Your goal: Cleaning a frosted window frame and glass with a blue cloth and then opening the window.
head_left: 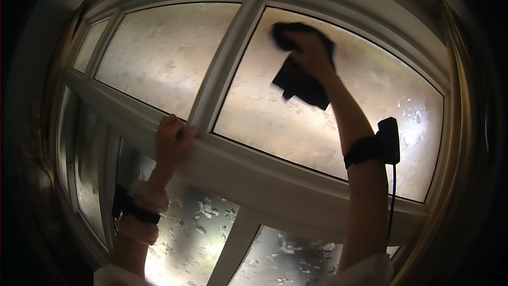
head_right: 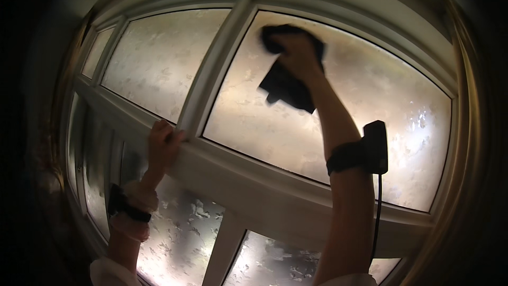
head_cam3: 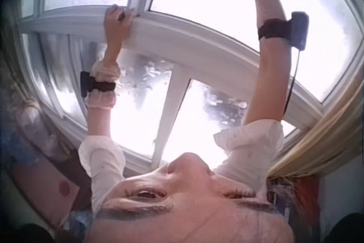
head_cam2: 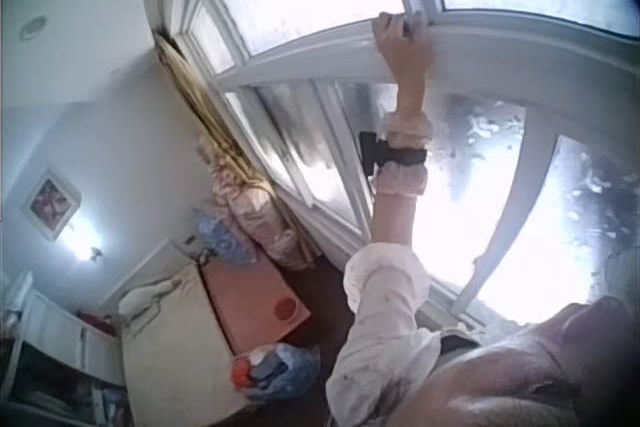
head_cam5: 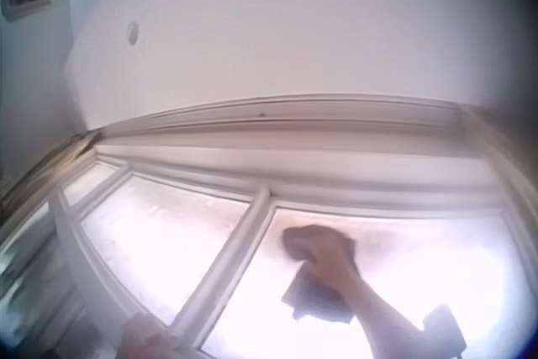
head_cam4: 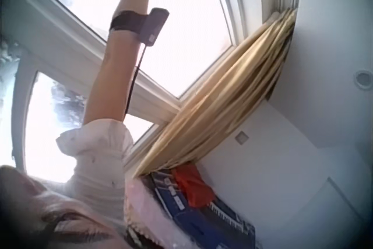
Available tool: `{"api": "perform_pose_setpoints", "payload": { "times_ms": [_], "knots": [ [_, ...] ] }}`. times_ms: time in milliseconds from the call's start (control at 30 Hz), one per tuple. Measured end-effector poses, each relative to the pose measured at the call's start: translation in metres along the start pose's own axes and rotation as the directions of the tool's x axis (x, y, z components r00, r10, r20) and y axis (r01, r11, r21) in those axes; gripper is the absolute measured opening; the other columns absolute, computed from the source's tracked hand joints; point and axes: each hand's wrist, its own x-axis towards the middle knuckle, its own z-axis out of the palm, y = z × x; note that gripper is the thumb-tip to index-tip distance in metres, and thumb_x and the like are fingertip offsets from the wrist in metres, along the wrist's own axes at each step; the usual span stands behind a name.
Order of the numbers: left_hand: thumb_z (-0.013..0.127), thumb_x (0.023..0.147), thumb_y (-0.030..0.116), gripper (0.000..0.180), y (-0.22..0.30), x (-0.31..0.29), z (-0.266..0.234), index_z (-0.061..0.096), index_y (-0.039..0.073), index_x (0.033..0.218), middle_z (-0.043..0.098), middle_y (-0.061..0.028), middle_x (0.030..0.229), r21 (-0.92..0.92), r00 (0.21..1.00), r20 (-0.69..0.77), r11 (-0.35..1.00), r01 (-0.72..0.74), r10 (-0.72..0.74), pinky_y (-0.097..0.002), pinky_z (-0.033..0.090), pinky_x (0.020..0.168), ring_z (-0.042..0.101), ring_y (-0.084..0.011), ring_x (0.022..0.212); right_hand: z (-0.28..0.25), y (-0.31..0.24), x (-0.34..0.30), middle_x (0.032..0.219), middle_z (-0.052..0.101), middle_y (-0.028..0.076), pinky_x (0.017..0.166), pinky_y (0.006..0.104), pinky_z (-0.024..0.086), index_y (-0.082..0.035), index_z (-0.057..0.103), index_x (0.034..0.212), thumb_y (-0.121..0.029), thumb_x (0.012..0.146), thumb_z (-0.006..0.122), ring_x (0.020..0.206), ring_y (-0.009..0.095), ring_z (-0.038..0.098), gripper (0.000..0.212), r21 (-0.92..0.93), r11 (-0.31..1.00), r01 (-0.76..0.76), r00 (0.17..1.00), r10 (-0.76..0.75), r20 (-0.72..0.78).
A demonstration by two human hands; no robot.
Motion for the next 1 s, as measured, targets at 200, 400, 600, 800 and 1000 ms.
{"api": "perform_pose_setpoints", "payload": {
  "times_ms": [200,400,600,800,1000],
  "knots": [
    [0.070,0.072,0.012,0.026,0.008,0.003,0.009,0.049,0.000,0.060,0.045,-0.0093,0.069,-0.062,0.999,-0.040,0.998,-0.001,-0.001,-0.0373,0.039,0.060,0.046,-0.0261,0.068,0.016,0.040,0.018,0.100,0.060,0.016,0.082,0.0432,0.046,-0.013,0.057,0.119,-0.020,0.072,0.064,0.090,0.034,0.058,0.049,-0.371,0.873,-0.317,0.930,0.209,-0.301],
    [0.069,0.073,0.014,0.029,0.004,0.003,0.008,0.047,0.000,0.059,0.045,-0.0101,0.069,0.001,0.999,-0.029,0.999,-0.044,0.044,-0.0381,0.038,0.059,0.046,-0.0265,0.069,0.091,-0.020,0.052,0.102,0.056,0.018,0.083,0.0445,0.047,-0.016,0.054,0.122,-0.017,0.070,0.065,0.094,0.037,0.055,0.052,-0.240,0.931,-0.276,0.938,0.206,-0.280],
    [0.070,0.072,0.015,0.031,0.004,0.001,0.005,0.046,0.000,0.059,0.045,-0.0106,0.069,0.030,1.000,-0.030,1.000,0.008,-0.007,-0.0384,0.038,0.059,0.046,-0.0275,0.068,0.066,-0.006,0.056,0.114,0.053,0.018,0.090,0.0461,0.043,-0.017,0.053,0.124,-0.013,0.074,0.065,0.103,0.037,0.052,0.052,-0.294,0.936,-0.192,0.980,0.165,-0.115],
    [0.070,0.073,0.017,0.033,0.007,0.005,0.012,0.045,0.000,0.058,0.044,-0.0109,0.067,0.001,1.000,-0.025,1.000,0.003,-0.003,-0.0384,0.037,0.059,0.046,-0.0276,0.067,0.069,0.034,0.073,0.127,0.050,0.018,0.102,0.0477,0.033,-0.019,0.046,0.132,-0.022,0.084,0.057,0.114,0.034,0.050,0.049,-0.441,0.866,-0.235,0.966,0.156,-0.208],
    [0.069,0.073,0.018,0.038,-0.001,0.000,0.007,0.040,0.000,0.056,0.041,-0.0113,0.065,0.027,1.000,-0.012,0.999,-0.022,0.022,-0.0388,0.034,0.057,0.043,-0.0276,0.062,-0.014,0.083,0.015,0.122,0.054,0.021,0.101,0.0450,0.036,-0.019,0.044,0.134,-0.008,0.080,0.050,0.111,0.039,0.053,0.055,-0.464,0.850,-0.250,0.968,0.232,-0.097]
  ]
}}
